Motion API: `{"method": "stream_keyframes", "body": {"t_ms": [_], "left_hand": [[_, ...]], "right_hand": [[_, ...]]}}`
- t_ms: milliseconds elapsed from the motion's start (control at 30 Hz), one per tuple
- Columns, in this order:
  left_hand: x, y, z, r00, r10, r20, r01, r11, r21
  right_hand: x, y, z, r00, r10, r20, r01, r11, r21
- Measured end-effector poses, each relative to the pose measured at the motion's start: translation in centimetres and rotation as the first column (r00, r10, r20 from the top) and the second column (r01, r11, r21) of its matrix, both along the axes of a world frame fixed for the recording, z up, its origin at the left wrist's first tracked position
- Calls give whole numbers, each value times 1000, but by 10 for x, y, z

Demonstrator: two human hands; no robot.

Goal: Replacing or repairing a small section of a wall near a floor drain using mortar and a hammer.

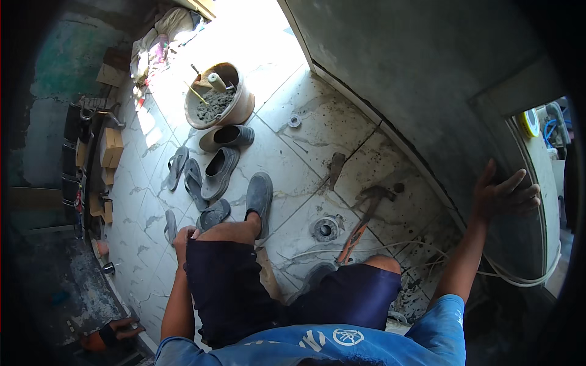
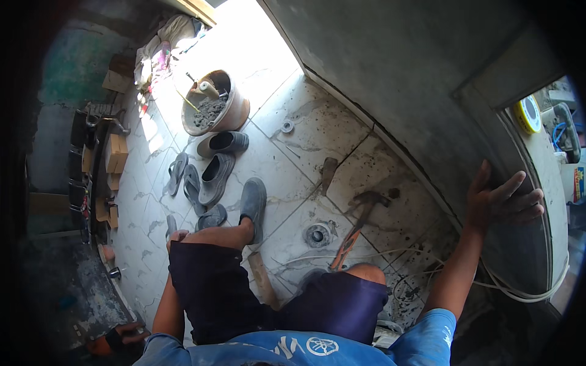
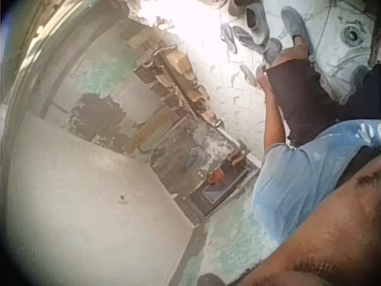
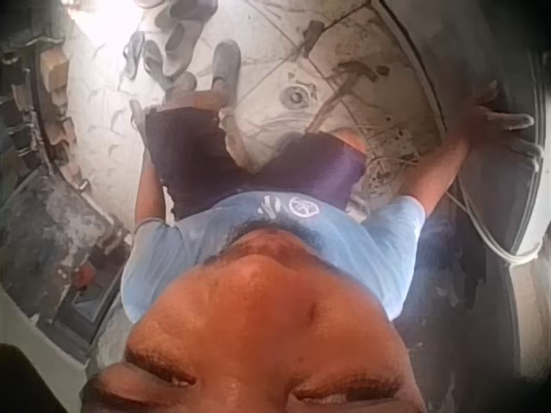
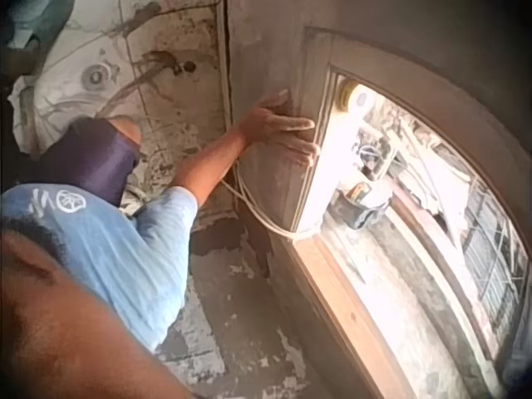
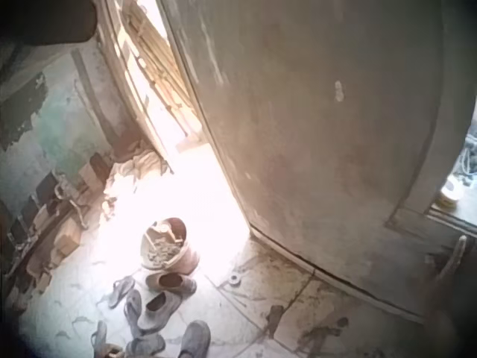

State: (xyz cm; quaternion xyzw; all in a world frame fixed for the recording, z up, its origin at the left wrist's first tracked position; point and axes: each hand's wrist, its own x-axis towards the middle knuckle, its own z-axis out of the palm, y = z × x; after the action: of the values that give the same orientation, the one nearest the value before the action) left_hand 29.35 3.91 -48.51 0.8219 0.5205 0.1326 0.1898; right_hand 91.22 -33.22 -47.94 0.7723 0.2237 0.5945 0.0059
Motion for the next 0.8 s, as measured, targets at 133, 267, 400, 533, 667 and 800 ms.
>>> {"method": "stream_keyframes", "body": {"t_ms": [133, 267, 400, 533, 667, 800], "left_hand": [[-16, -1, -14, 993, -107, -48, 113, 982, 150], [-38, -10, -30, 1000, -21, -17, 24, 987, 161], [-57, -23, -45, 998, 59, -23, -56, 992, 112], [-72, -31, -59, 986, 155, -54, -153, 988, 33], [-72, -24, -87, 989, 130, -67, -134, 990, -52], [-60, -23, -107, 984, 176, -22, -176, 965, -196]], "right_hand": [[3, 1, 4, 999, -29, 18, 30, 997, -68], [-18, 17, -10, 995, -67, -67, 64, 997, -46], [-84, 41, -55, 847, -184, -498, -194, 766, -613], [-127, 77, -104, 220, -130, -967, -590, 772, -238], [-114, 128, -149, -343, -316, -885, -464, 876, -132], [-123, 173, -204, -591, -418, -689, -253, 908, -334]]}}
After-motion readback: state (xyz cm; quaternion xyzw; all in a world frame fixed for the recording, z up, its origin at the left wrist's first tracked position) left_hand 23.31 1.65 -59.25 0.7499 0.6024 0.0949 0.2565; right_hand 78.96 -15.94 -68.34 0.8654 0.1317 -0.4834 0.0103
